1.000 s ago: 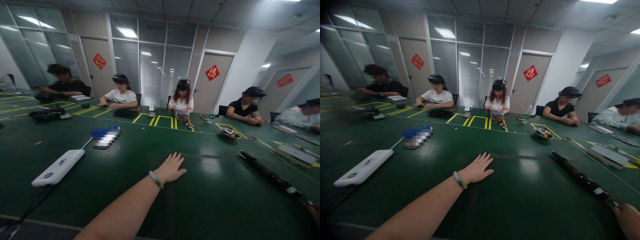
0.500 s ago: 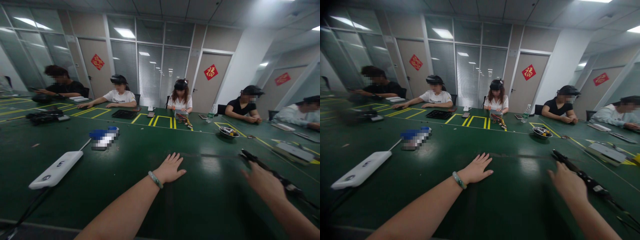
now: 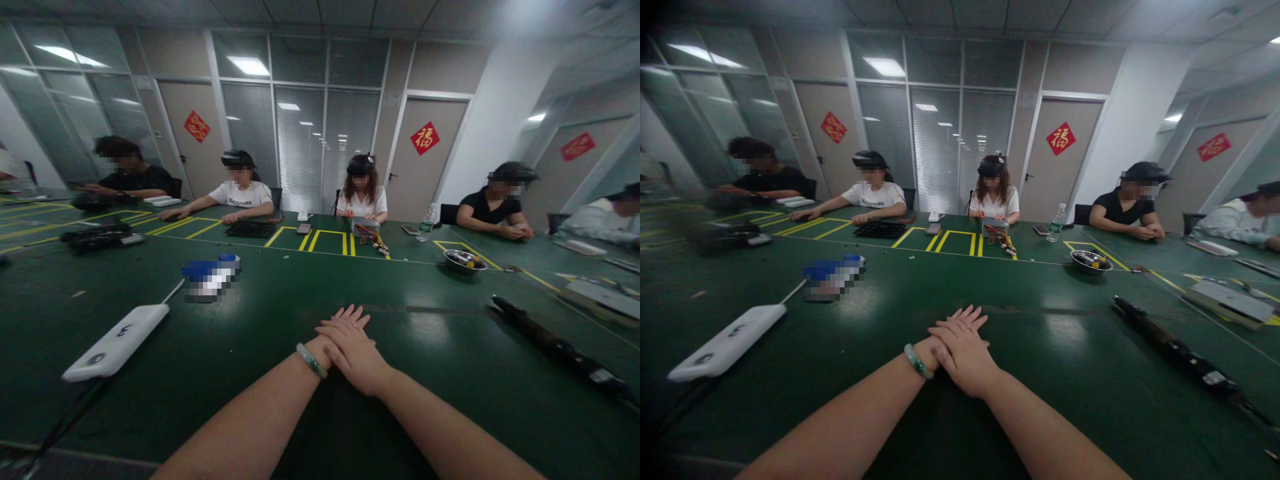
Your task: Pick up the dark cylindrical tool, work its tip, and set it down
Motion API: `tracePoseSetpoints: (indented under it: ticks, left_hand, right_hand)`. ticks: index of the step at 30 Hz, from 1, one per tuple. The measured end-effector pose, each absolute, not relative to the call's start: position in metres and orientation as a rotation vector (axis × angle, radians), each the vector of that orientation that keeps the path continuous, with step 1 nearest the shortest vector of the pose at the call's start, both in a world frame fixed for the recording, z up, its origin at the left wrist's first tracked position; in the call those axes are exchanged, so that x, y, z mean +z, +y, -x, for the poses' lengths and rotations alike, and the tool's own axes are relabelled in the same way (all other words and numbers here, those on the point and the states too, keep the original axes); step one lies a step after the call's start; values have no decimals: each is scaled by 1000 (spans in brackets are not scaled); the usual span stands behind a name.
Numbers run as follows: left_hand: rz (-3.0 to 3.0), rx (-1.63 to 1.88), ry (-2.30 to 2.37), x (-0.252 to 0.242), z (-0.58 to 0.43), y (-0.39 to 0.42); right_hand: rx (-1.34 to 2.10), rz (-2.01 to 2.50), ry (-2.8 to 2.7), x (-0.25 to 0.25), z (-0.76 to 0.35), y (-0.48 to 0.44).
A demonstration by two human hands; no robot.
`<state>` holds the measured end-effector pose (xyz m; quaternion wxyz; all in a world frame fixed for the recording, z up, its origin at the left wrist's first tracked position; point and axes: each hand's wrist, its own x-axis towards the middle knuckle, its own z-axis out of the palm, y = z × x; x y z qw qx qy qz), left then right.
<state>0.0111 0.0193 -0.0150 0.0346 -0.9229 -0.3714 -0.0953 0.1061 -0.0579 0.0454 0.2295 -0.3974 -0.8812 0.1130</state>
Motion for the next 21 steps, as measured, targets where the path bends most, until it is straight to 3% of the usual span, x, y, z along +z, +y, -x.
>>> tracePoseSetpoints:
  ticks: [21]
  left_hand:
    - [2909,17,-1209,-11,-14,22]
  right_hand:
    - [734,936,-2458,54,-143,-41]
